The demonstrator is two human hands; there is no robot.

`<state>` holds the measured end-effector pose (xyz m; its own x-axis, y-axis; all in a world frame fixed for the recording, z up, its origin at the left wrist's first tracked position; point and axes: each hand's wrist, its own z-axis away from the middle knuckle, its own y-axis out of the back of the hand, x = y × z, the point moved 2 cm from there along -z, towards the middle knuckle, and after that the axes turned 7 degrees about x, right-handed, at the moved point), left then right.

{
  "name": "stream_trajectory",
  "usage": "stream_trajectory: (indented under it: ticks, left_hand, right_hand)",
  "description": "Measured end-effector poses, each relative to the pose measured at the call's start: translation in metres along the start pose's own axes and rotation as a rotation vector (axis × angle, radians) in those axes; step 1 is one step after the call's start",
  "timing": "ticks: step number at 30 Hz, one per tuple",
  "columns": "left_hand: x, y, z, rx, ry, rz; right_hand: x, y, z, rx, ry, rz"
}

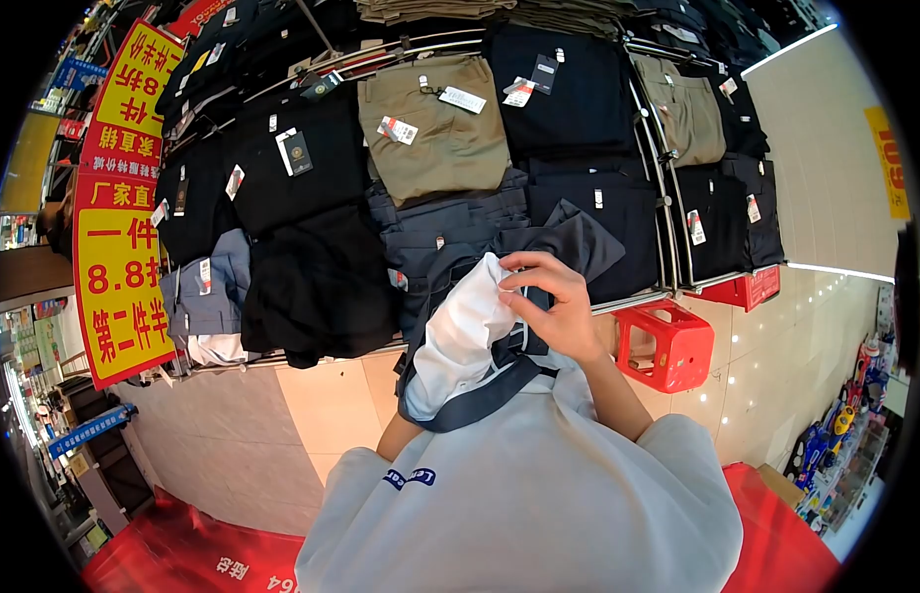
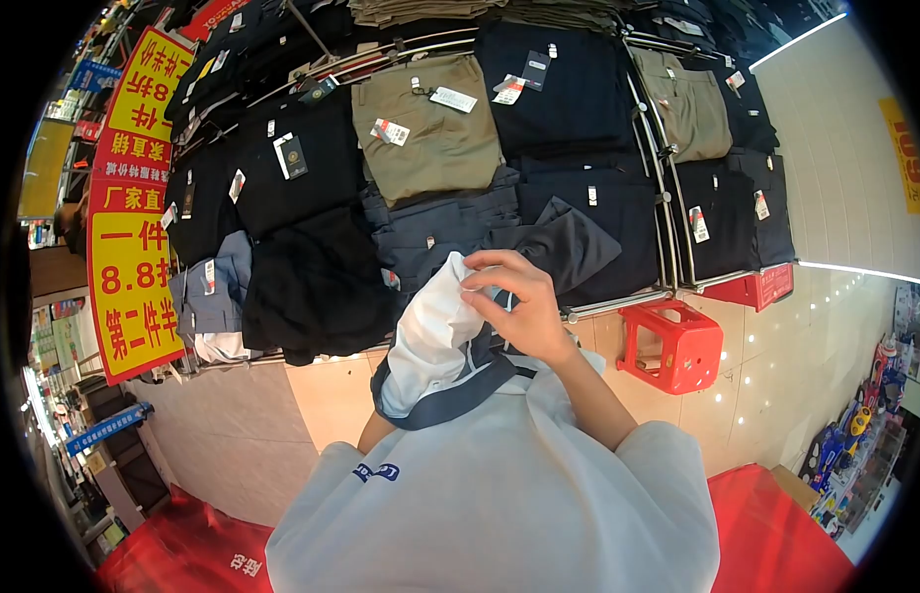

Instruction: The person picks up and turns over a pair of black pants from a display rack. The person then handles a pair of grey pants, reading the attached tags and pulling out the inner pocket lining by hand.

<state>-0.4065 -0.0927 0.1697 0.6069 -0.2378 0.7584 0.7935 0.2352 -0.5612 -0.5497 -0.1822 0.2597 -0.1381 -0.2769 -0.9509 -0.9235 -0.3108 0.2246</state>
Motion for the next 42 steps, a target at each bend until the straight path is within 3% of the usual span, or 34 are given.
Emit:
stream_trajectory:
  ticks: [5,8,11,29,42]
  left_hand:
    - [0.026,-0.017,0.003,-0.025,-0.115,-0.252]
    - [0.021,-0.012,-0.012,-0.146,0.026,0.044]
    - [0.023,-0.015,-0.014,-0.179,0.086,0.135]
    - [0.070,-0.053,0.002,0.053,-0.191,-0.282]
    - [0.082,-0.066,-0.017,-0.005,-0.139,-0.433]
  right_hand:
    - [0.010,0.005,0.001,0.066,-0.069,-0.091]
    - [0.014,0.011,0.000,0.094,-0.135,-0.151]
    - [0.017,0.015,0.001,0.137,-0.220,-0.255]
    - [0.038,0.026,0.001,0.259,-0.305,-0.326]
    - [0.037,0.032,-0.002,0.294,-0.337,-0.205]
